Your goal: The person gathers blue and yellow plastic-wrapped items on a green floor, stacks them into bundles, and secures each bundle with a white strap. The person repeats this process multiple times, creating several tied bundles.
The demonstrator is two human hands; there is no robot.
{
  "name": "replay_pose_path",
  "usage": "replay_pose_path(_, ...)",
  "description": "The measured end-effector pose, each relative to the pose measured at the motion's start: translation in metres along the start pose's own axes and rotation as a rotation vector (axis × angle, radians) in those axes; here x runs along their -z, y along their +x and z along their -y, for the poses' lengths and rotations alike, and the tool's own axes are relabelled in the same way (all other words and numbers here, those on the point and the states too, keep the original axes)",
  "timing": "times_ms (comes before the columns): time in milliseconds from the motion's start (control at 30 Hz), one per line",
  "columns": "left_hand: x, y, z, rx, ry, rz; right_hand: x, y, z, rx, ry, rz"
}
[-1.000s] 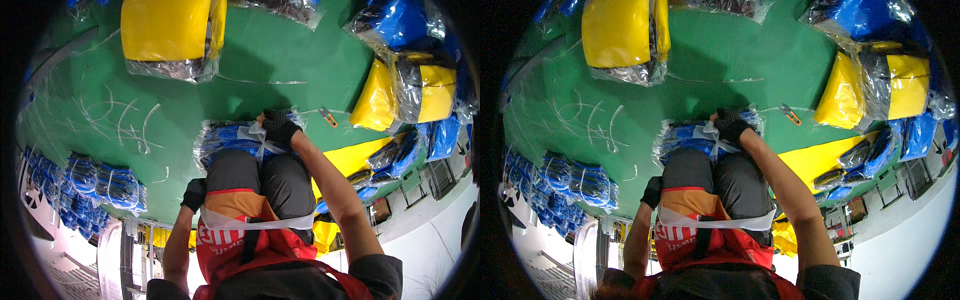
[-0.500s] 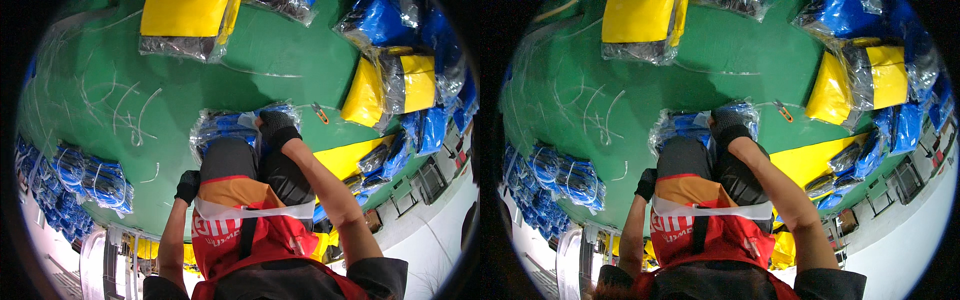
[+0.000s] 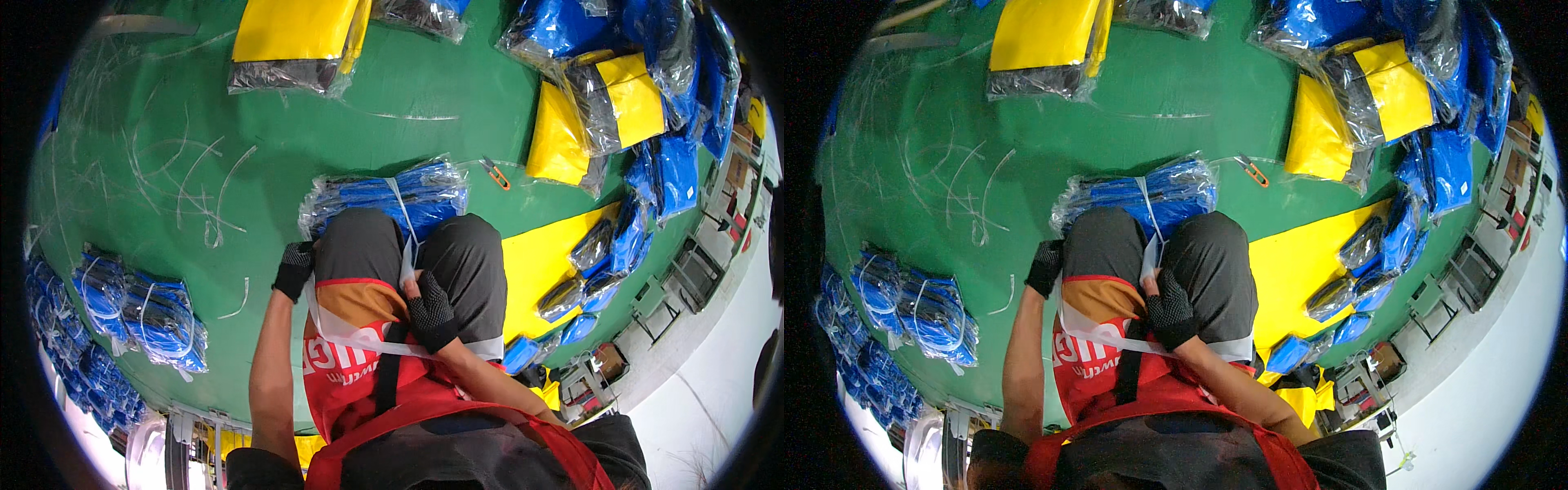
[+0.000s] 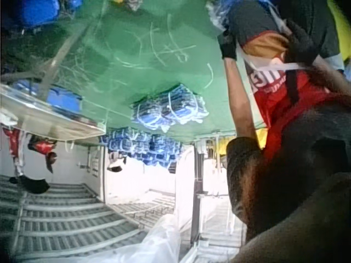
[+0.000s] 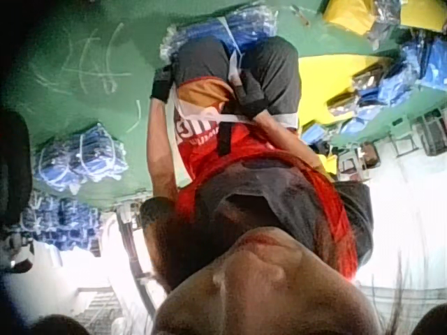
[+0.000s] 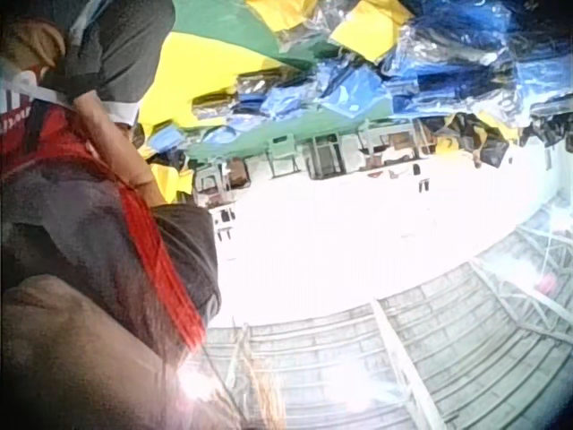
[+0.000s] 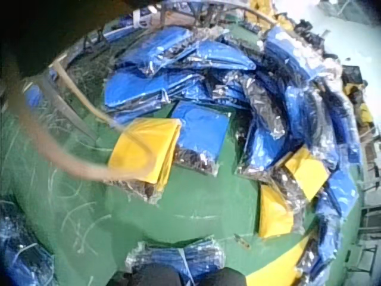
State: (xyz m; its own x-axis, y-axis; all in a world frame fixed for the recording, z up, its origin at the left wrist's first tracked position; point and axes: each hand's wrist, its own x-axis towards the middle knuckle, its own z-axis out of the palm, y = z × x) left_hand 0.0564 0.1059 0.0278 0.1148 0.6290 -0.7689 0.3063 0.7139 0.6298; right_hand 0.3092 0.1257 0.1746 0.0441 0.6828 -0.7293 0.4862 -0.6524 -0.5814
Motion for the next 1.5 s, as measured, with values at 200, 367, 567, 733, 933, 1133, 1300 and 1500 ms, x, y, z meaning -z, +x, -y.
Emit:
replay_pose_path(200,-0.003,0.004,0.035,-0.054,-0.144,-0.037,-0.023,0.014,-0.009,-0.088,0.390,-0.120)
replay_pose_path(367,-0.011,-0.002,0.007,0.148,-0.540,-0.050,-0.037,0.032,-0.022,-0.010,0.704,-0.226)
replay_pose_path(567,0.007,-0.008,-0.009,0.150,-0.489,0.199,-0.052,0.039,-0.040,0.213,0.112,-0.306)
replay_pose_path(733,-0.025,-0.017,-0.016,-0.123,0.169,-0.169,-0.070,0.014,-0.061,0.375,-0.069,-0.233)
replay_pose_path(933,-0.049,-0.006,-0.025,-0.230,0.207,-0.422,-0.050,-0.003,-0.031,0.458,-0.282,0.336)
replay_pose_path(1133,-0.055,-0.009,0.025,-0.360,-0.200,-0.356,-0.103,0.117,0.015,0.922,-0.564,0.897)
replay_pose_path(1300,-0.082,-0.045,0.060,-0.377,-0.501,-0.461,-0.131,0.110,0.007,0.750,-0.440,1.061)
replay_pose_path(1500,-0.062,-0.127,0.001,0.201,0.323,-0.387,-0.151,0.128,0.003,0.671,-0.334,0.949)
